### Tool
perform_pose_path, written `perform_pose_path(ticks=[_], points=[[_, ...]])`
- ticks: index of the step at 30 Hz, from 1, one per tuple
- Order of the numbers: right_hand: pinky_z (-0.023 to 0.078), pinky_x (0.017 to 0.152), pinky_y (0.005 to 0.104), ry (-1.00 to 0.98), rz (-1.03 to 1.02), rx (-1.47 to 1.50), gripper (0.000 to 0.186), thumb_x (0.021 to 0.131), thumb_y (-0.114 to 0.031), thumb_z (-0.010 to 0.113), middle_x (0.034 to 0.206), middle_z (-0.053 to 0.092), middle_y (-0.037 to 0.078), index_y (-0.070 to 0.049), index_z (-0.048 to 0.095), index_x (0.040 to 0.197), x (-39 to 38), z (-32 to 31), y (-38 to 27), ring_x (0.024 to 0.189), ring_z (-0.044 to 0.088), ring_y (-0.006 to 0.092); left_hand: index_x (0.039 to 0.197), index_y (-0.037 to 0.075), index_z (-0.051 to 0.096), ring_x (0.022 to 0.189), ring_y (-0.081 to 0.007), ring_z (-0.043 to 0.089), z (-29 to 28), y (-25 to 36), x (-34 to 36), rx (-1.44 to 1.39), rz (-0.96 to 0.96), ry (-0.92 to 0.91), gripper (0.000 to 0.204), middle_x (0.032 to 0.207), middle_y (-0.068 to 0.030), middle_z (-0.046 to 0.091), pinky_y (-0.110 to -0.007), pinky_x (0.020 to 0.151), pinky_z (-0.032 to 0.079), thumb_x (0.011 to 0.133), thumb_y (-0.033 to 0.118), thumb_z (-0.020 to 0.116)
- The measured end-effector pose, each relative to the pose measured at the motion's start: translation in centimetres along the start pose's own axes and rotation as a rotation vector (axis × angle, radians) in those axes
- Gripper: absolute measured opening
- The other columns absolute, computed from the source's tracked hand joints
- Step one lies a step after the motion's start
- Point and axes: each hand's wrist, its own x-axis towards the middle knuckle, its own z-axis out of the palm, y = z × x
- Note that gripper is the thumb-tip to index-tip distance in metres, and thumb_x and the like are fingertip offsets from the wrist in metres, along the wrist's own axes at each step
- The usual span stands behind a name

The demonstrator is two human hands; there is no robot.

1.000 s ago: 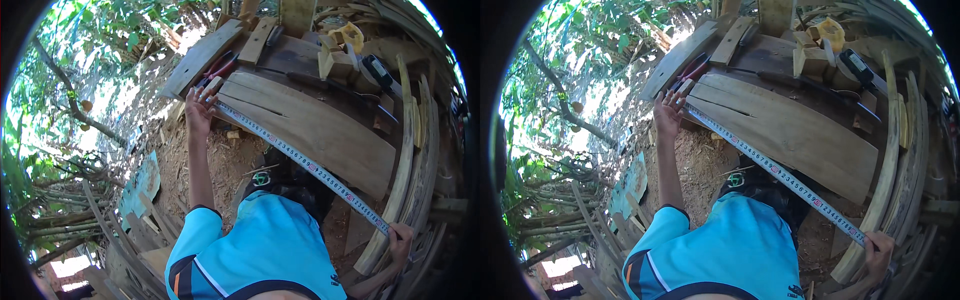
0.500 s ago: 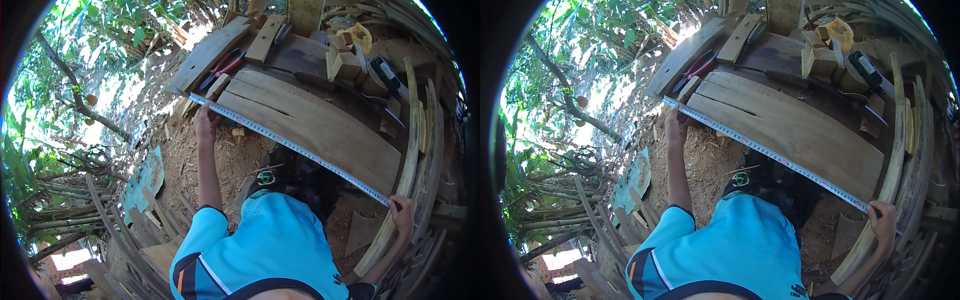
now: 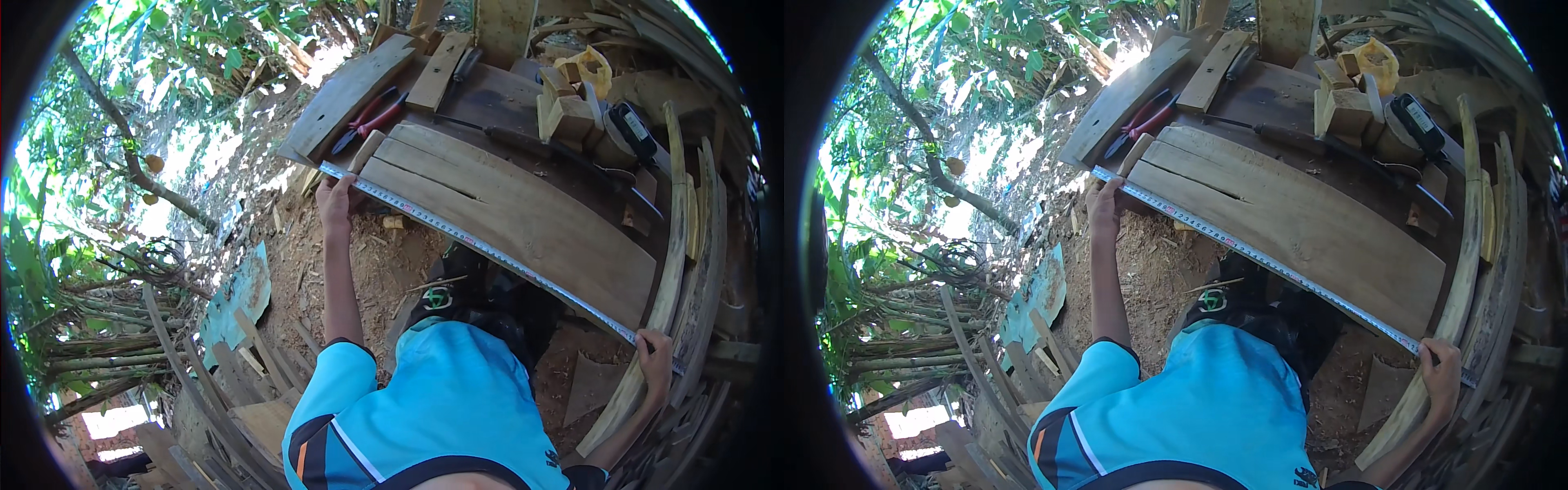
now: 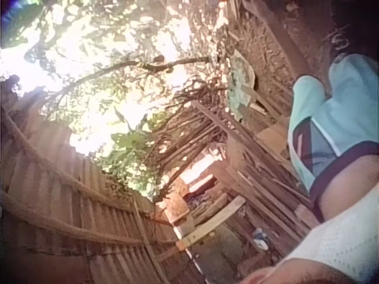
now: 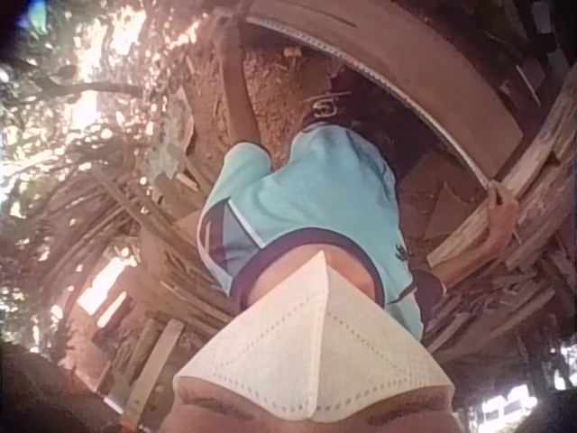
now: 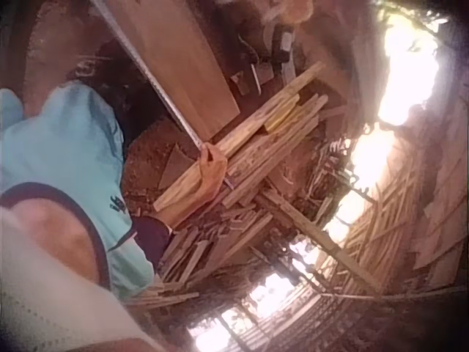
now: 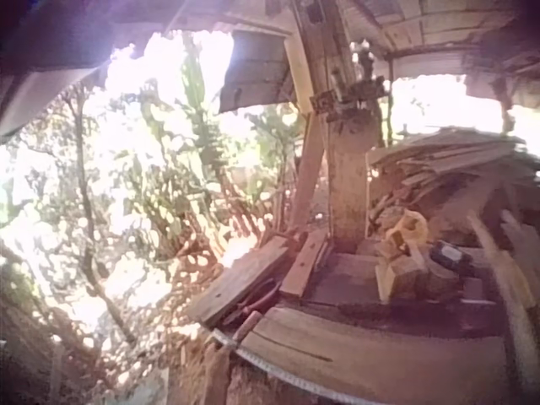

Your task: The person uses a chisel and mallet to carve and shape a wooden plank on a workbench. They repeatedly strike the chisel to remove wood, then measure the plank with a tape measure and smooth the surface with sandpaper.

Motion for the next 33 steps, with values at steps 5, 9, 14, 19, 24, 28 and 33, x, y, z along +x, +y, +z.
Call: perform_pose_path(ticks=[5, 9, 14, 19, 24, 28, 33], points=[[0.043, 0.067, 0.0358, -0.044, 0.004, -0.041, 0.011, 0.076, -0.007, 0.060, 0.073, 0.060, 0.016, 0.004, 0.061, 0.079, 0.2, -0.3, -0.6, 0.070, 0.057, 0.0306, 0.088, 0.000, 0.055, 0.060, -0.0121, 0.059, -0.2, -0.5, 0.7, 0.111, 0.039, 0.031, 0.018, 0.076, -0.0052, 0.060, -0.023, 0.054, 0.049, 0.073, 0.006, 0.063], [0.044, 0.066, 0.0352, -0.049, -0.006, -0.019, 0.012, 0.077, -0.006, 0.059, 0.073, 0.060, 0.017, 0.005, 0.061, 0.080, 0.5, -0.1, -1.0, 0.070, 0.058, 0.0302, 0.086, 0.000, 0.056, 0.058, -0.0116, 0.057, -0.5, -0.6, 1.2, 0.183, 0.050, 0.035, 0.017, 0.075, -0.0056, 0.060, -0.023, 0.055, 0.047, 0.072, 0.007, 0.064], [0.044, 0.065, 0.0356, -0.023, -0.021, -0.015, 0.013, 0.078, -0.007, 0.059, 0.075, 0.060, 0.018, 0.006, 0.060, 0.081, 0.5, 0.1, -0.7, 0.070, 0.058, 0.0312, 0.085, 0.000, 0.055, 0.059, -0.0118, 0.057, -0.2, -0.2, 0.8, 0.180, 0.062, 0.045, 0.019, 0.075, -0.0062, 0.060, -0.024, 0.055, 0.048, 0.071, 0.008, 0.064], [0.043, 0.065, 0.0385, -0.050, 0.100, -0.117, 0.016, 0.078, -0.010, 0.059, 0.075, 0.059, 0.019, 0.006, 0.058, 0.079, 0.6, 0.1, -0.6, 0.070, 0.057, 0.0342, 0.086, -0.001, 0.053, 0.063, -0.0136, 0.058, 0.2, 1.0, -0.3, 0.164, -0.007, 0.003, 0.023, 0.078, -0.0076, 0.059, -0.027, 0.055, 0.050, 0.070, 0.008, 0.065], [0.040, 0.071, 0.0404, 0.022, 0.217, -0.095, 0.019, 0.078, -0.017, 0.060, 0.082, 0.058, 0.017, 0.002, 0.057, 0.083, -0.7, -0.6, -1.2, 0.081, 0.055, 0.0343, 0.091, -0.001, 0.054, 0.064, -0.0136, 0.057, 0.9, 1.4, -1.4, 0.248, -0.019, 0.010, 0.024, 0.077, -0.0071, 0.057, -0.026, 0.056, 0.052, 0.073, 0.011, 0.064], [0.034, 0.086, 0.0414, 0.093, 0.185, -0.276, 0.015, 0.079, -0.017, 0.059, 0.087, 0.057, 0.015, -0.003, 0.059, 0.085, -1.5, -1.2, -0.7, 0.094, 0.051, 0.0326, 0.097, 0.000, 0.055, 0.075, -0.0159, 0.055, -4.7, -1.7, 2.2, 0.534, 0.258, -0.135, 0.030, 0.086, -0.0084, 0.053, -0.028, 0.066, 0.051, 0.076, 0.020, 0.063], [0.031, 0.086, 0.0387, 0.312, 0.203, -0.049, 0.010, 0.078, -0.014, 0.058, 0.084, 0.059, 0.011, -0.008, 0.056, 0.087, -1.2, -0.8, -0.8, 0.089, 0.054, 0.0287, 0.098, -0.005, 0.056, 0.076, -0.0207, 0.059, -3.7, 0.0, 4.0, 0.267, -0.023, -0.047, 0.035, 0.088, -0.0110, 0.061, -0.031, 0.066, 0.050, 0.071, 0.013, 0.070]])
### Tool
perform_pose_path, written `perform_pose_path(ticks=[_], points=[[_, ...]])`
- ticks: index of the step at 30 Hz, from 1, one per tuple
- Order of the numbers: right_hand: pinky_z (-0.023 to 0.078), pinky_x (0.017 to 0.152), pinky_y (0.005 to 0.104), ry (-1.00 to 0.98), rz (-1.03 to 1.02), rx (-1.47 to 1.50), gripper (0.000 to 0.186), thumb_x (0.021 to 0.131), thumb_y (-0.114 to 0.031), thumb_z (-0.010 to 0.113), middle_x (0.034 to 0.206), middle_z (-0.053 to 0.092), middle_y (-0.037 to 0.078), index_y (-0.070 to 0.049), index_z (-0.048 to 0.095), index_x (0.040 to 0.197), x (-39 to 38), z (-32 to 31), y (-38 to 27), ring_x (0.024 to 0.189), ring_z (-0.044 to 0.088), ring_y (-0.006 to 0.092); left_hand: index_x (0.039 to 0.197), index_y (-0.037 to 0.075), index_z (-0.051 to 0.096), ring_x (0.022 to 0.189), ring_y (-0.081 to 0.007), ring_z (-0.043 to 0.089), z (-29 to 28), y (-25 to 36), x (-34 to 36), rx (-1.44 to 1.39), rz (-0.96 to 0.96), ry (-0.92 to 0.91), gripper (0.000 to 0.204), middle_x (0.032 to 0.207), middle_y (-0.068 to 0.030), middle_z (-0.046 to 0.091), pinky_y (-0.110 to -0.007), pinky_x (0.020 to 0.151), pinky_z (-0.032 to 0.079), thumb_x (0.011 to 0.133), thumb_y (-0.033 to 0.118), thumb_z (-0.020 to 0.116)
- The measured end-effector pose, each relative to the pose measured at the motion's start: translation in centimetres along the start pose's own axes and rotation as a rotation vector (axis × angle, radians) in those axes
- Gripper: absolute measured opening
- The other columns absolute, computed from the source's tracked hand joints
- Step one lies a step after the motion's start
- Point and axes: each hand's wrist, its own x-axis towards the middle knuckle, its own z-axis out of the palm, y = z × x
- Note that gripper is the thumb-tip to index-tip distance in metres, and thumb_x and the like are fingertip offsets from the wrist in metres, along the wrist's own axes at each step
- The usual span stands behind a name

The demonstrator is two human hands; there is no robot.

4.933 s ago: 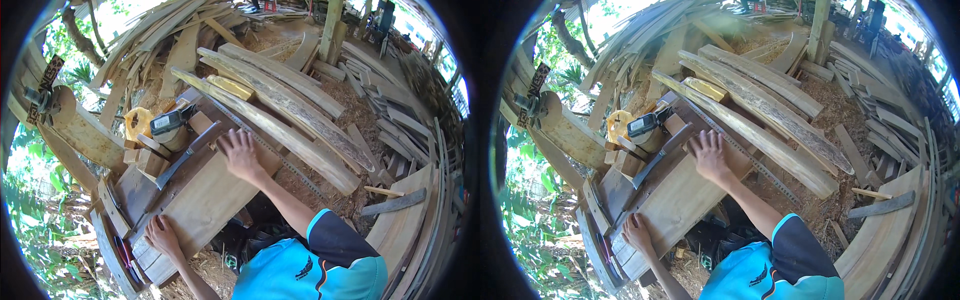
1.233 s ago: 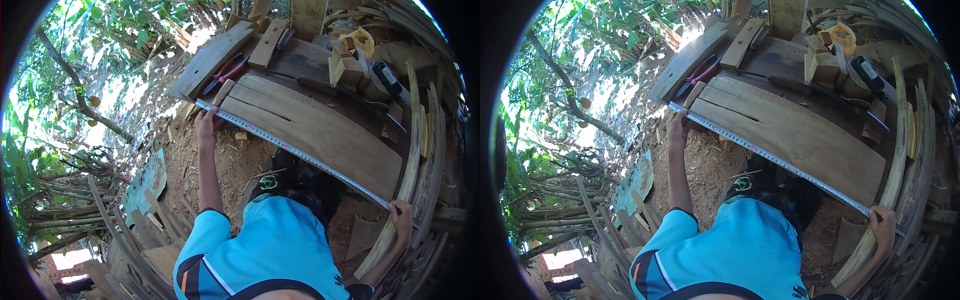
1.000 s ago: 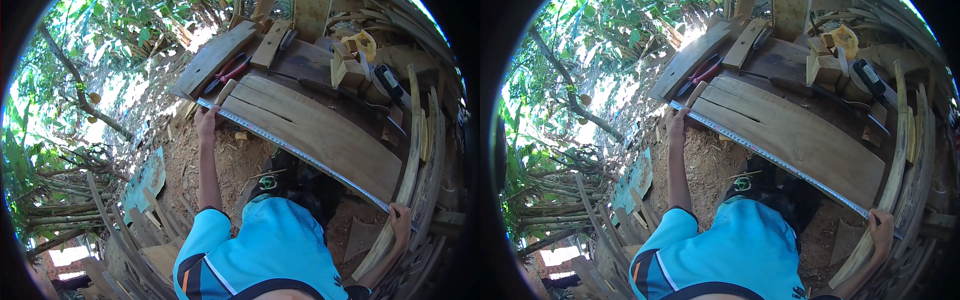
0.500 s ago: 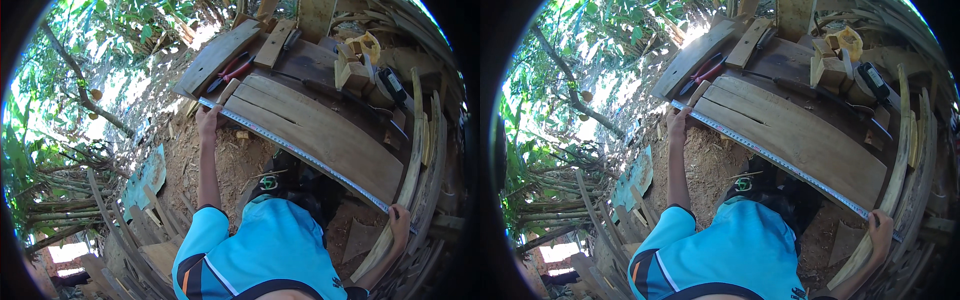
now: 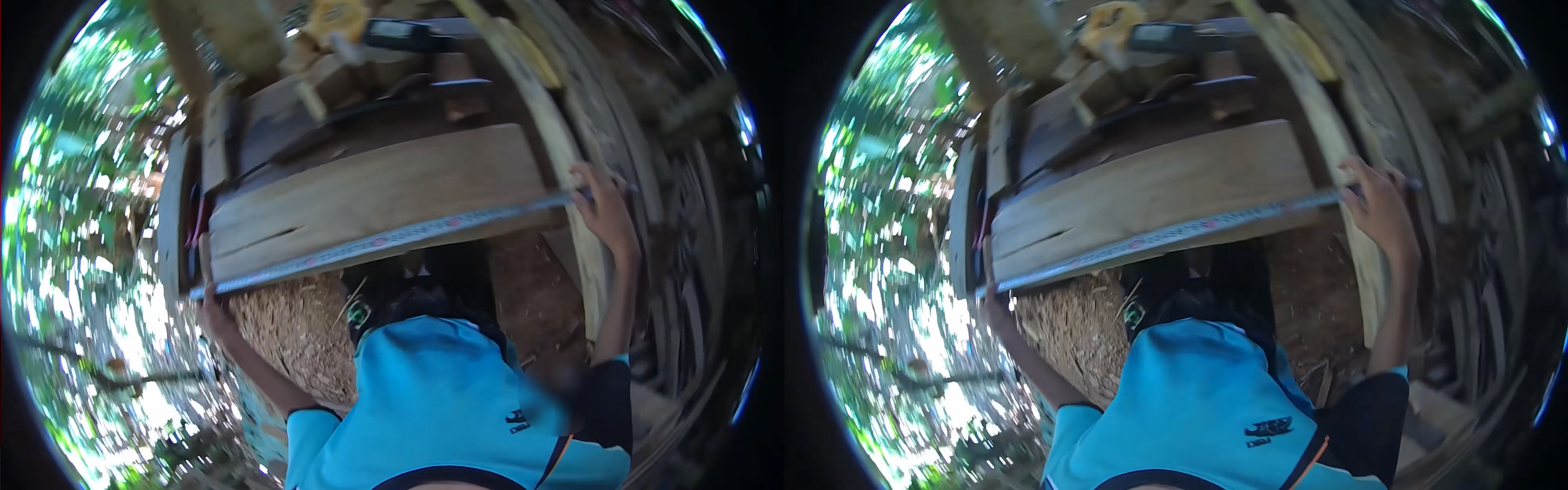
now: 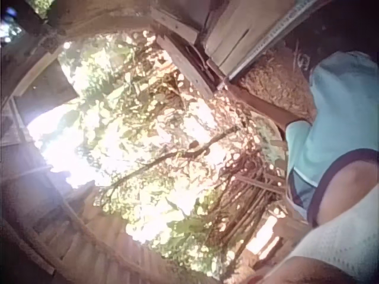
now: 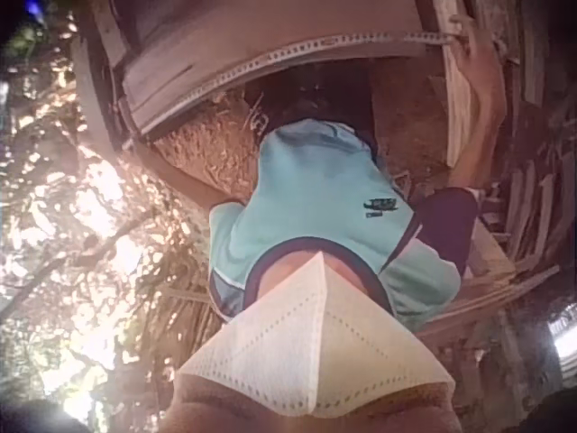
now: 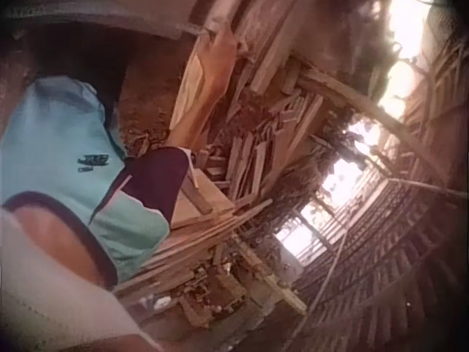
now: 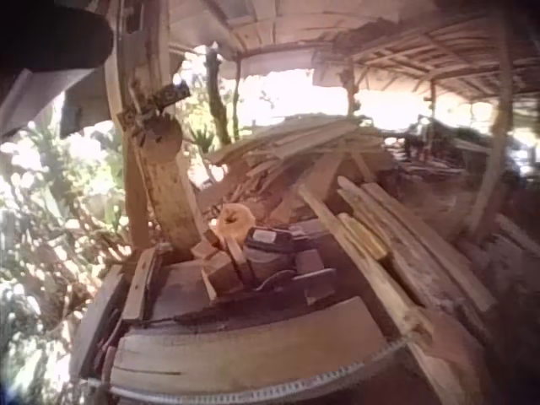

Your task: The person uses a chisel and mallet to carve and shape a wooden plank on a workbench. They repeatedly strike the chisel to remove wood, then measure the plank with a tape measure and smooth the surface with sandpaper.

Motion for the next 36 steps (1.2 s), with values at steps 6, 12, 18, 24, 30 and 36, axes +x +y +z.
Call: perform_pose_path(ticks=[6, 12, 18, 24, 30, 36], points=[[0.029, 0.088, 0.0375, -0.293, 0.221, -0.155, 0.008, 0.073, -0.014, 0.064, 0.065, 0.059, 0.008, -0.010, 0.058, 0.078, 1.0, -0.2, 0.5, 0.074, 0.058, 0.0248, 0.085, -0.005, 0.056, 0.069, -0.0182, 0.059, 1.7, 0.9, 0.2, 0.260, 0.238, 0.048, 0.021, 0.080, -0.0109, 0.060, -0.028, 0.059, 0.052, 0.073, 0.008, 0.068], [0.030, 0.090, 0.0369, -0.423, 0.188, -0.286, 0.008, 0.071, -0.014, 0.065, 0.064, 0.059, 0.009, -0.010, 0.059, 0.068, 2.5, 0.0, -0.2, 0.073, 0.059, 0.0235, 0.088, -0.005, 0.057, 0.069, -0.0170, 0.059, 2.1, 1.0, 0.0, 0.074, 0.086, 0.084, 0.022, 0.082, -0.0105, 0.060, -0.027, 0.055, 0.053, 0.072, 0.007, 0.067], [0.029, 0.090, 0.0363, -0.402, 0.185, -0.333, 0.010, 0.071, -0.013, 0.065, 0.064, 0.059, 0.008, -0.010, 0.058, 0.065, 2.5, 0.6, 0.1, 0.071, 0.059, 0.0218, 0.083, 0.000, 0.054, 0.063, -0.0141, 0.057, 3.0, 1.8, -1.3, 0.130, 0.099, 0.068, 0.018, 0.076, -0.0071, 0.059, -0.025, 0.050, 0.050, 0.073, 0.007, 0.066], [0.029, 0.092, 0.0402, -0.533, 0.171, -0.413, 0.011, 0.069, -0.010, 0.064, 0.061, 0.058, 0.006, -0.012, 0.057, 0.061, 3.7, 1.0, 0.2, 0.067, 0.059, 0.0219, 0.082, 0.002, 0.053, 0.061, -0.0126, 0.056, 3.3, 2.2, -1.8, 0.129, 0.067, 0.072, 0.016, 0.076, -0.0058, 0.060, -0.024, 0.049, 0.048, 0.075, 0.009, 0.065], [0.029, 0.090, 0.0404, -0.516, 0.123, -0.492, 0.012, 0.063, -0.003, 0.062, 0.058, 0.057, 0.007, -0.011, 0.056, 0.057, 4.4, 2.1, 0.3, 0.063, 0.059, 0.0237, 0.085, 0.004, 0.055, 0.067, -0.0123, 0.057, 3.4, 1.7, -1.8, 0.092, 0.038, 0.084, 0.013, 0.078, -0.0041, 0.061, -0.026, 0.053, 0.049, 0.078, 0.011, 0.063], [0.031, 0.087, 0.0393, -0.552, 0.144, -0.354, 0.007, 0.066, -0.008, 0.062, 0.065, 0.060, 0.006, -0.012, 0.058, 0.062, 4.6, 1.6, 1.0, 0.071, 0.060, 0.0227, 0.092, 0.002, 0.056, 0.073, -0.0157, 0.057, 2.6, 1.7, -2.4, 0.049, 0.109, 0.025, 0.019, 0.085, -0.0061, 0.059, -0.026, 0.060, 0.051, 0.077, 0.009, 0.064]])
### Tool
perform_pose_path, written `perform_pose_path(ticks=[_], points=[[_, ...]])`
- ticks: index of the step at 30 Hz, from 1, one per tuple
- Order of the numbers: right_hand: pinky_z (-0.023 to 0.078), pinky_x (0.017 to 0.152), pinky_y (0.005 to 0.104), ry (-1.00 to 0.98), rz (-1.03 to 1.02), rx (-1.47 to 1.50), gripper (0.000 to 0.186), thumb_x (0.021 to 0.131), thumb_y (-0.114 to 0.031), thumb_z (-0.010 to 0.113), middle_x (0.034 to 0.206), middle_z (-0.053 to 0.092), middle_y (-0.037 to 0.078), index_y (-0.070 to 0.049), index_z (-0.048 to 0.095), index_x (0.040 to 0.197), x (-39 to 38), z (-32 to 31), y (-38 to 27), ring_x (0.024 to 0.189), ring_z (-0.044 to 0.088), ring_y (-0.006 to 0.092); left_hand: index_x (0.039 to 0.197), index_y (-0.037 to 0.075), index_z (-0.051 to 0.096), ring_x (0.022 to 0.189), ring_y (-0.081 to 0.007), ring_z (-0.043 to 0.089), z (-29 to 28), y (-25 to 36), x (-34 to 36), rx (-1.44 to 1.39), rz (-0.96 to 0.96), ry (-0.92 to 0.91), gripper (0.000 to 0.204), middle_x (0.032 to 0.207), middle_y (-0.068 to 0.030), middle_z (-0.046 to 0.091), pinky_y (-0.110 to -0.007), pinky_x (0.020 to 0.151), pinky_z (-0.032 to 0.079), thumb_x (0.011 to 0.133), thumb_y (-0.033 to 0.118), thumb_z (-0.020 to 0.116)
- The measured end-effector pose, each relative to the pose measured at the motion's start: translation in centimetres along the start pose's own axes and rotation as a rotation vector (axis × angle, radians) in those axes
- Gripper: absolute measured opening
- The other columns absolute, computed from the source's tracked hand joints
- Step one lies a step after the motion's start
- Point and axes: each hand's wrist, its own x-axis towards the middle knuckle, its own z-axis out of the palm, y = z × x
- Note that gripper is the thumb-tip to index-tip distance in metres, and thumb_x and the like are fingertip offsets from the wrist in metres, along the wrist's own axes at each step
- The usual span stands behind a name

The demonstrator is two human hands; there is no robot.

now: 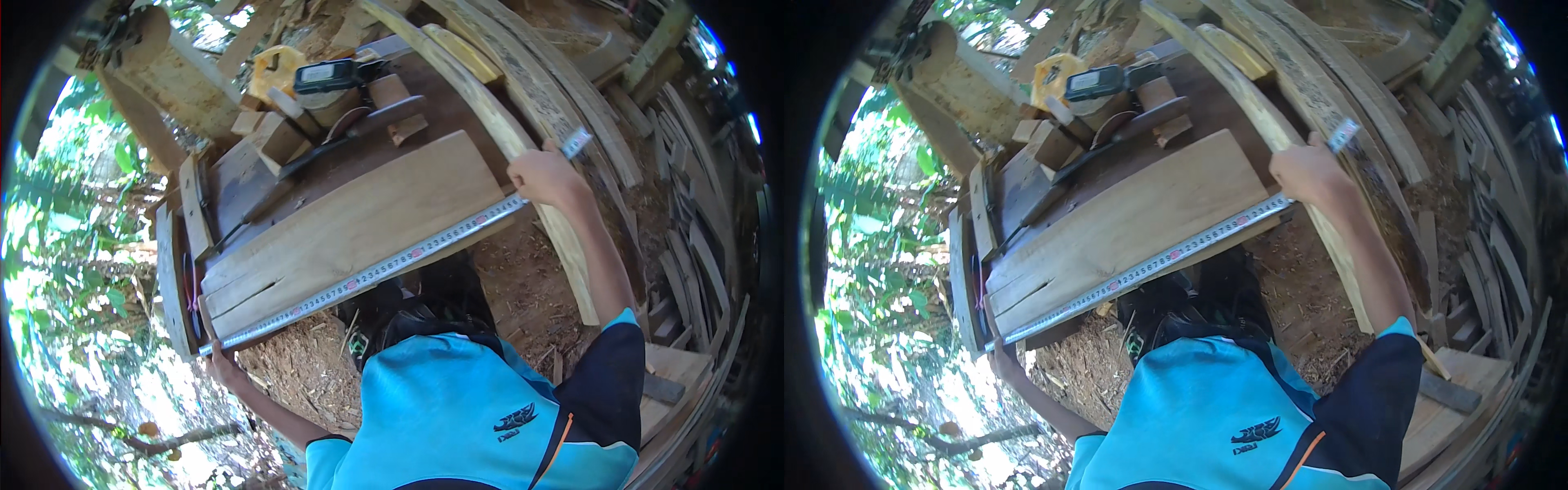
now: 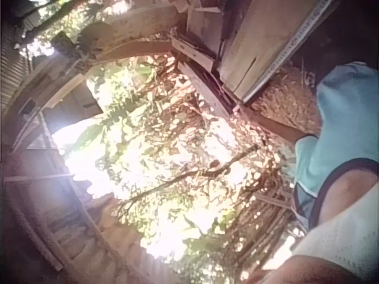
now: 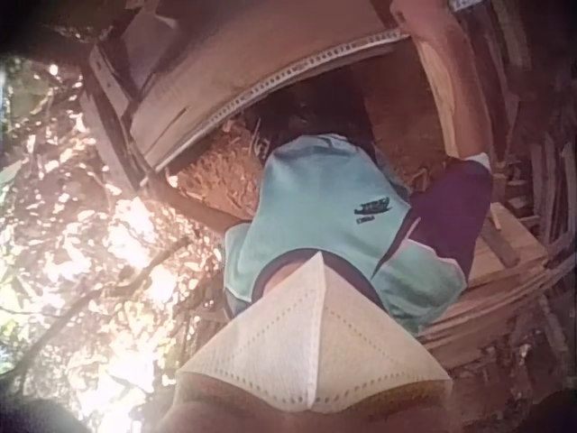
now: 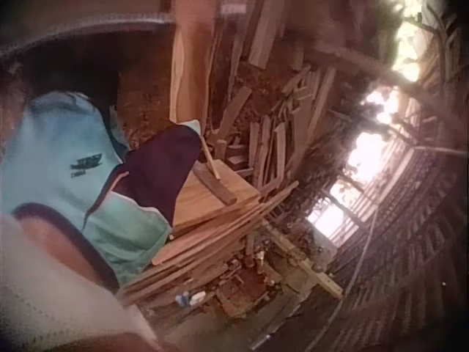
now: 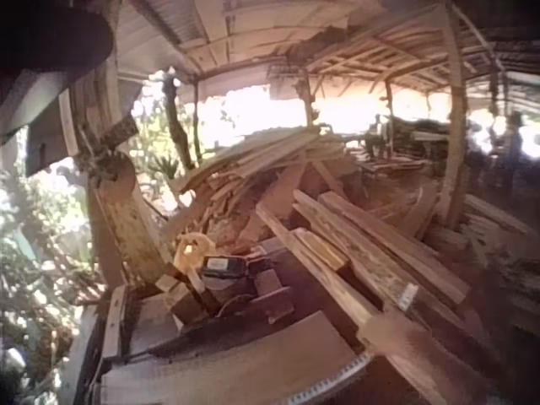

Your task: The person uses a chisel and mallet to carve and shape a wooden plank on a workbench. They repeatedly strike the chisel to remove wood, then measure the plank with a tape measure and smooth the surface with sandpaper.

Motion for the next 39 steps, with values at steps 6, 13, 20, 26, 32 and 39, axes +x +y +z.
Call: perform_pose_path(ticks=[6, 13, 20, 26, 32, 39], points=[[0.034, 0.084, 0.0380, 0.213, -0.082, 0.044, 0.009, 0.067, -0.012, 0.065, 0.063, 0.058, 0.008, -0.012, 0.056, 0.070, -2.0, 0.1, 0.1, 0.074, 0.059, 0.0257, 0.091, 0.001, 0.057, 0.071, -0.0138, 0.056, 0.4, 1.2, -0.4, 0.091, -0.048, 0.044, 0.018, 0.081, -0.0042, 0.059, -0.028, 0.060, 0.046, 0.075, 0.007, 0.064], [0.038, 0.080, 0.0397, 0.309, -0.234, -0.017, 0.012, 0.071, -0.020, 0.064, 0.064, 0.059, 0.010, -0.011, 0.058, 0.076, -5.1, -1.8, -0.9, 0.072, 0.059, 0.0275, 0.091, 0.001, 0.064, 0.059, -0.0118, 0.051, -3.1, 2.1, 4.9, 0.437, 0.262, 0.017, 0.023, 0.076, -0.0060, 0.059, -0.026, 0.052, 0.041, 0.078, 0.021, 0.064], [0.036, 0.081, 0.0343, 0.063, -0.090, 0.117, 0.010, 0.074, -0.019, 0.061, 0.065, 0.058, 0.009, -0.011, 0.058, 0.079, -10.8, -3.3, -1.5, 0.070, 0.057, 0.0237, 0.102, 0.001, 0.055, 0.070, -0.0098, 0.058, 4.1, 12.0, 9.0, -0.242, 0.261, -0.158, 0.028, 0.085, -0.0058, 0.060, -0.020, 0.058, 0.047, 0.080, 0.014, 0.065], [0.033, 0.085, 0.0325, 0.289, 0.169, 0.246, 0.011, 0.078, -0.017, 0.059, 0.074, 0.061, 0.009, -0.010, 0.058, 0.086, -15.2, -2.4, 2.6, 0.078, 0.058, 0.0222, 0.098, -0.003, 0.056, 0.083, -0.0143, 0.062, 14.2, 14.8, 9.5, -0.440, 0.139, -0.521, 0.017, 0.096, -0.0129, 0.062, -0.021, 0.069, 0.055, 0.084, 0.007, 0.059], [0.024, 0.104, 0.0508, 0.867, 0.053, 0.054, 0.066, 0.065, -0.024, 0.072, 0.127, 0.041, 0.009, -0.024, 0.046, 0.125, -17.8, -5.3, -4.2, 0.122, 0.036, 0.0294, 0.098, -0.001, 0.054, 0.082, -0.0127, 0.062, 19.0, 12.0, 7.3, -0.407, 0.079, -0.624, 0.017, 0.094, -0.0101, 0.062, -0.021, 0.067, 0.055, 0.085, 0.009, 0.057], [0.043, 0.085, 0.0402, 0.852, -0.143, -0.208, 0.071, 0.078, -0.010, 0.058, 0.108, 0.048, 0.011, -0.035, 0.026, 0.136, -11.8, -1.2, -8.4, 0.099, 0.051, 0.0236, 0.097, 0.001, 0.056, 0.081, -0.0111, 0.061, 23.8, 12.0, 3.6, -0.426, -0.058, -0.747, 0.016, 0.093, -0.0078, 0.063, -0.018, 0.060, 0.053, 0.083, 0.009, 0.060]])
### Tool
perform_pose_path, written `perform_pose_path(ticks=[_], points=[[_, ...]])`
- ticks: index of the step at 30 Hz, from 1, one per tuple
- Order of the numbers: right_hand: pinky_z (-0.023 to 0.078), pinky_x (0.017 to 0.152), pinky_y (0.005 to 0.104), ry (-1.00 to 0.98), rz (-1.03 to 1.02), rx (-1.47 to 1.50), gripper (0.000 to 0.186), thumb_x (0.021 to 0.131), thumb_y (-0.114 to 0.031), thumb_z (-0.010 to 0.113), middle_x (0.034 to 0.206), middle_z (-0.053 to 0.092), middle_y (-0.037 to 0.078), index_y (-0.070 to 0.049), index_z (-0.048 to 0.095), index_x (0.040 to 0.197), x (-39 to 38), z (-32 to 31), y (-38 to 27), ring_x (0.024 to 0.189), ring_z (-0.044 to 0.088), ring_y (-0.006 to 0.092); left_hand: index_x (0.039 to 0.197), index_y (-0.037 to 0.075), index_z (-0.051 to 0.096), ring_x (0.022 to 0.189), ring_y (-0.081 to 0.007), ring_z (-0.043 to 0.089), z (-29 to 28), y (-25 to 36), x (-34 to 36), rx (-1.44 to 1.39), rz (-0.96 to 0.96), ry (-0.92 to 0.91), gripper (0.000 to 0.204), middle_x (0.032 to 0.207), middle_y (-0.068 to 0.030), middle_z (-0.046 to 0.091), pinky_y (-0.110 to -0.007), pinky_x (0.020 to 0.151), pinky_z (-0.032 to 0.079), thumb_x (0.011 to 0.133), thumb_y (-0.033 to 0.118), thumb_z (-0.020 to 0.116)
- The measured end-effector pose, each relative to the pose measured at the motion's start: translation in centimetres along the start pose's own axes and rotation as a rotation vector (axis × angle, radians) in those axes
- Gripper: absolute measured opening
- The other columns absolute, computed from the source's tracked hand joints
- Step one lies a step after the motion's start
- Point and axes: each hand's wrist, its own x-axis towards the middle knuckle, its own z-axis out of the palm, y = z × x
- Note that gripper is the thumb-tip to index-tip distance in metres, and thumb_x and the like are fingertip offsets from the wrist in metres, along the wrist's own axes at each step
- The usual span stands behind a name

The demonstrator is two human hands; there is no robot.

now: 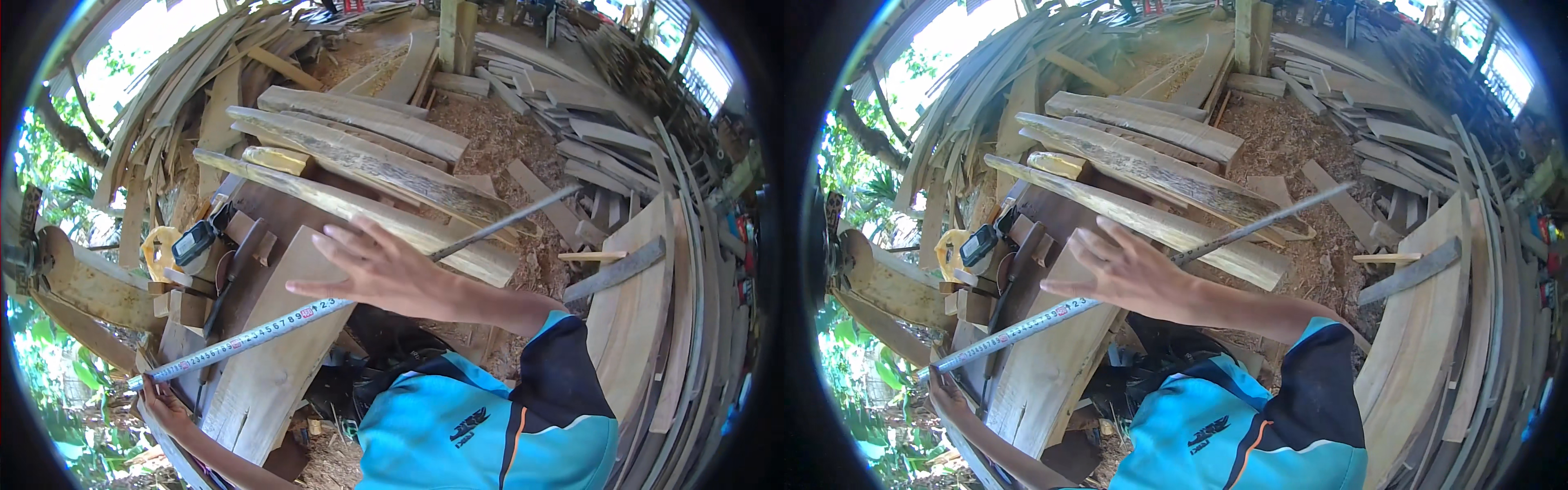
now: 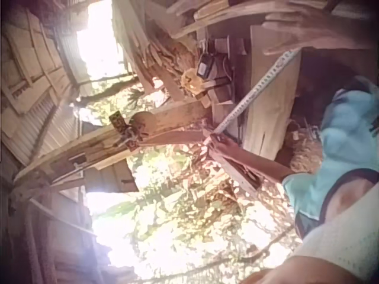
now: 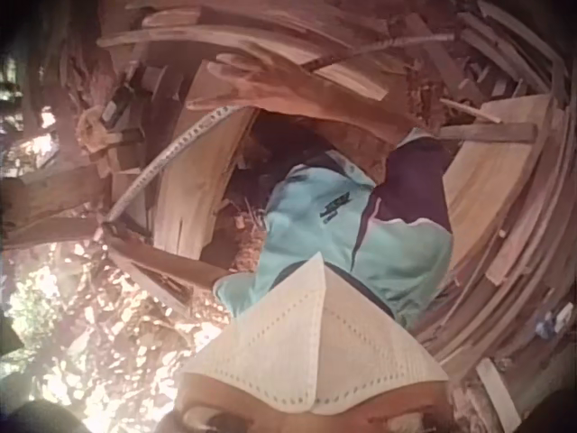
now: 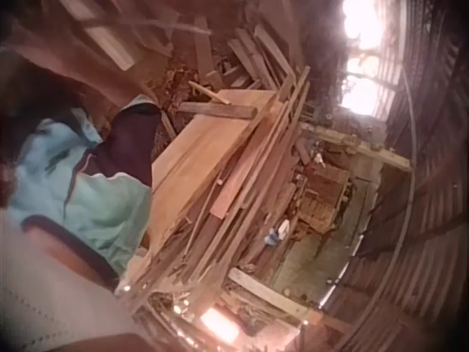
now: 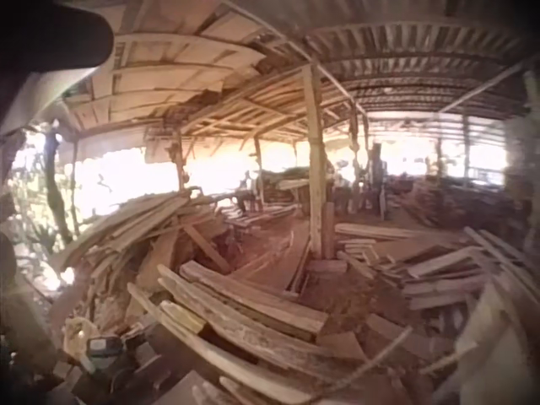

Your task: The person uses a chisel and mallet to carve and shape a wooden plank on a workbench. They repeatedly strike the chisel to remove wood, then measure the plank with a tape measure and smooth the surface with sandpaper.

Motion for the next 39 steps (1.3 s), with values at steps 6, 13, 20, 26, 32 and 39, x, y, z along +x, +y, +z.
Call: perform_pose_path(ticks=[6, 13, 20, 26, 32, 39], points=[[0.043, 0.037, 0.0319, -0.196, -0.115, 0.308, 0.045, 0.085, -0.011, 0.045, 0.070, 0.048, 0.004, -0.018, 0.043, 0.129, -1.4, -0.1, -1.4, 0.055, 0.055, 0.0138, 0.107, 0.000, 0.052, 0.081, -0.0108, 0.059, -1.6, 0.7, 0.3, 0.120, 0.033, -0.045, 0.027, 0.093, -0.0068, 0.061, -0.019, 0.061, 0.051, 0.083, 0.010, 0.061], [0.044, 0.043, 0.0315, -0.662, -0.326, 0.286, 0.020, 0.081, -0.019, 0.050, 0.071, 0.054, 0.007, -0.012, 0.062, 0.096, -3.6, -1.1, -4.2, 0.061, 0.060, 0.0212, 0.118, 0.007, 0.047, 0.084, -0.0078, 0.053, 5.2, -1.1, -2.2, 0.441, 0.041, -0.211, 0.041, 0.097, -0.0020, 0.058, -0.020, 0.066, 0.042, 0.081, 0.016, 0.063], [0.047, 0.062, 0.0330, -0.728, -0.378, 0.401, 0.015, 0.080, -0.019, 0.050, 0.079, 0.057, 0.005, -0.014, 0.062, 0.089, -5.3, -0.9, -5.8, 0.080, 0.059, 0.0208, 0.097, 0.006, 0.056, 0.070, -0.0048, 0.053, 12.1, -6.2, -3.4, 0.616, -0.211, -0.605, 0.019, 0.078, 0.0015, 0.057, -0.019, 0.058, 0.041, 0.079, 0.010, 0.062], [0.048, 0.057, 0.0349, -0.758, -0.296, 0.456, 0.011, 0.078, -0.017, 0.052, 0.077, 0.057, 0.006, -0.011, 0.060, 0.083, -5.3, -0.5, -4.5, 0.076, 0.061, 0.0217, 0.095, 0.004, 0.057, 0.065, -0.0051, 0.051, 13.2, -10.9, -3.7, 0.624, -0.201, -0.772, 0.015, 0.075, 0.0023, 0.057, -0.019, 0.059, 0.042, 0.081, 0.005, 0.060], [0.050, 0.053, 0.0383, -0.674, -0.164, 0.509, 0.009, 0.073, -0.013, 0.055, 0.067, 0.062, 0.008, -0.008, 0.061, 0.071, -5.5, -0.7, -3.9, 0.068, 0.063, 0.0279, 0.103, 0.000, 0.057, 0.073, -0.0051, 0.052, 12.6, -13.2, -3.5, 0.482, -0.198, -0.766, 0.021, 0.084, 0.0008, 0.059, -0.020, 0.069, 0.041, 0.081, -0.001, 0.058], [0.050, 0.057, 0.0368, -0.744, -0.188, 0.537, 0.010, 0.073, -0.017, 0.055, 0.071, 0.058, 0.008, -0.009, 0.060, 0.071, -5.1, -0.8, -3.8, 0.072, 0.062, 0.0255, 0.102, 0.000, 0.058, 0.079, -0.0075, 0.052, 14.1, -12.6, -4.9, 0.633, -0.160, -0.782, 0.022, 0.087, 0.0004, 0.059, -0.021, 0.072, 0.040, 0.081, 0.006, 0.059]])
